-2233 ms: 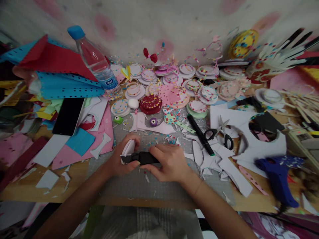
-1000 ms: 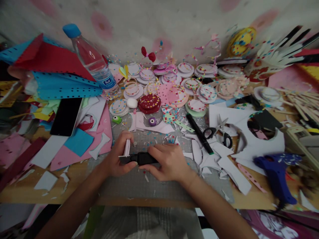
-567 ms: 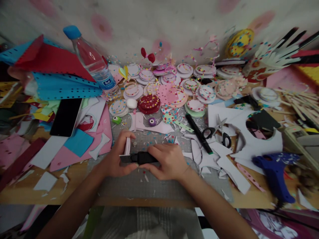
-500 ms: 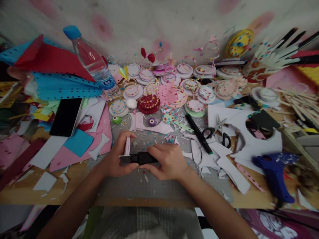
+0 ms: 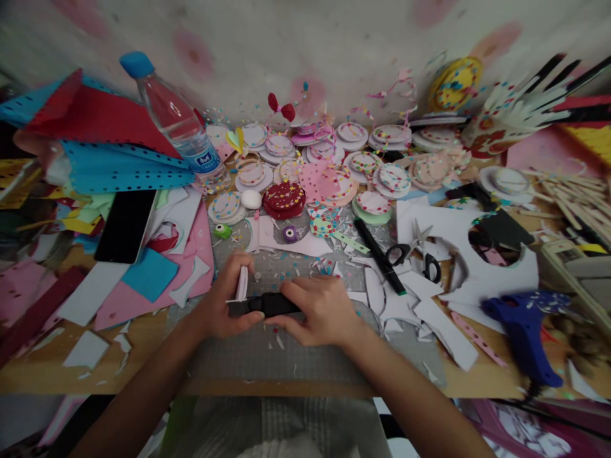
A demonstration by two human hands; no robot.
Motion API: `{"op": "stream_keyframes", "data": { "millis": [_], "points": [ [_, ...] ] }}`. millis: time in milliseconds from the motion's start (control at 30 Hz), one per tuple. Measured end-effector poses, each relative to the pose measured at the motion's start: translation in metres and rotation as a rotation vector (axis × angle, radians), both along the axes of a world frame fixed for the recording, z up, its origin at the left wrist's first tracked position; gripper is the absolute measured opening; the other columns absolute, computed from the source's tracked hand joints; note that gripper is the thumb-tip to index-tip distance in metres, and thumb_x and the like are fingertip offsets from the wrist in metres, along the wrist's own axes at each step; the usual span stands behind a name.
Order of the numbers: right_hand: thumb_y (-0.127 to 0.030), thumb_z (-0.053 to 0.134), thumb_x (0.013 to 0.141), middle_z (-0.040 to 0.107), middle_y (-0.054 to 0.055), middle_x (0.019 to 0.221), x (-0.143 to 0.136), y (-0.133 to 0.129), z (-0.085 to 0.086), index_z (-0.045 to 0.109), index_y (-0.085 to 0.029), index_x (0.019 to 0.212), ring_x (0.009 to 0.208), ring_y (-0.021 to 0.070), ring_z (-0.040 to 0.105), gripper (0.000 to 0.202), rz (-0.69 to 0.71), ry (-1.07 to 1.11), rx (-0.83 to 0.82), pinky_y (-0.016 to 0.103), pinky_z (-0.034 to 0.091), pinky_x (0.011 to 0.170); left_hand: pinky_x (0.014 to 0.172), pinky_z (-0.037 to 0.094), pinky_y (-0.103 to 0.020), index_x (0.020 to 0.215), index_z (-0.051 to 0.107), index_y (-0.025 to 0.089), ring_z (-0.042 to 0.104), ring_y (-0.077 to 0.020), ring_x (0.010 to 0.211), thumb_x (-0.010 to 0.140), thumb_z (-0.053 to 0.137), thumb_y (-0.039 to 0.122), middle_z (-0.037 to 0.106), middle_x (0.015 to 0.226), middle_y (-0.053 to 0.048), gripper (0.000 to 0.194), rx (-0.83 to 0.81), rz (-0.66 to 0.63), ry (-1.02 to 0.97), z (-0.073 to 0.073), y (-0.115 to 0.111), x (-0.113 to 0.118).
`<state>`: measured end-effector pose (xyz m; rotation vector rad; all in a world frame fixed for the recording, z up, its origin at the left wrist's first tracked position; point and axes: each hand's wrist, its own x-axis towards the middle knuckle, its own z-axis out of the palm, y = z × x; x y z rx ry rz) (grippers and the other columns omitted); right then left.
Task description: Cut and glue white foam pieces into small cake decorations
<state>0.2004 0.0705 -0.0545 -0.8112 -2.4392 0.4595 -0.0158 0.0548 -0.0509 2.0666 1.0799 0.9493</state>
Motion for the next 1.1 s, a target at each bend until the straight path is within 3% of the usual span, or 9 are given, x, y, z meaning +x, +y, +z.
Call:
{"op": "stream_keyframes", "data": {
  "millis": [400, 633, 1100],
  "points": [
    [-0.056, 0.044, 0.093, 0.062, 0.003, 0.063, -0.0005, 0.001, -0.0001, 0.062, -0.015, 0.082, 0.053, 0.015, 0.057, 0.046, -0.039, 0.061, 0.02, 0.026, 0.034, 0.051, 0.07, 0.034, -0.035, 0.095, 0.038, 0.023, 0.038, -0.0212, 0.082, 0.08, 0.06, 0.038, 0.038, 0.088, -0.002, 0.031, 0.001, 0.021, -0.032, 0.0017, -0.0024, 0.0034],
    [-0.059, 0.038, 0.094, 0.058, 0.002, 0.059, 0.0004, 0.0011, 0.0004, 0.061, -0.014, 0.08, 0.05, 0.0144, 0.053, 0.052, 0.02, 0.026, -0.038, 0.027, 0.029, 0.05, 0.075, 0.037, -0.038, 0.104, 0.038, 0.021, 0.04, -0.0232, 0.089, 0.075, 0.061, 0.046, 0.038, 0.095, -0.004, 0.044, -0.03, -0.034, -0.085, 0.0008, -0.0025, 0.0005],
    [-0.061, 0.038, 0.093, 0.058, 0.001, 0.058, 0.0003, 0.0013, 0.0006, 0.061, -0.015, 0.081, 0.049, 0.013, 0.051, 0.052, 0.069, 0.028, -0.084, 0.027, 0.026, 0.05, 0.068, 0.035, -0.035, 0.095, 0.038, 0.022, 0.037, -0.0213, 0.082, 0.077, 0.061, 0.043, 0.038, 0.088, -0.003, 0.035, 0.025, -0.07, -0.049, 0.0023, -0.0008, -0.0013]
  ]
}}
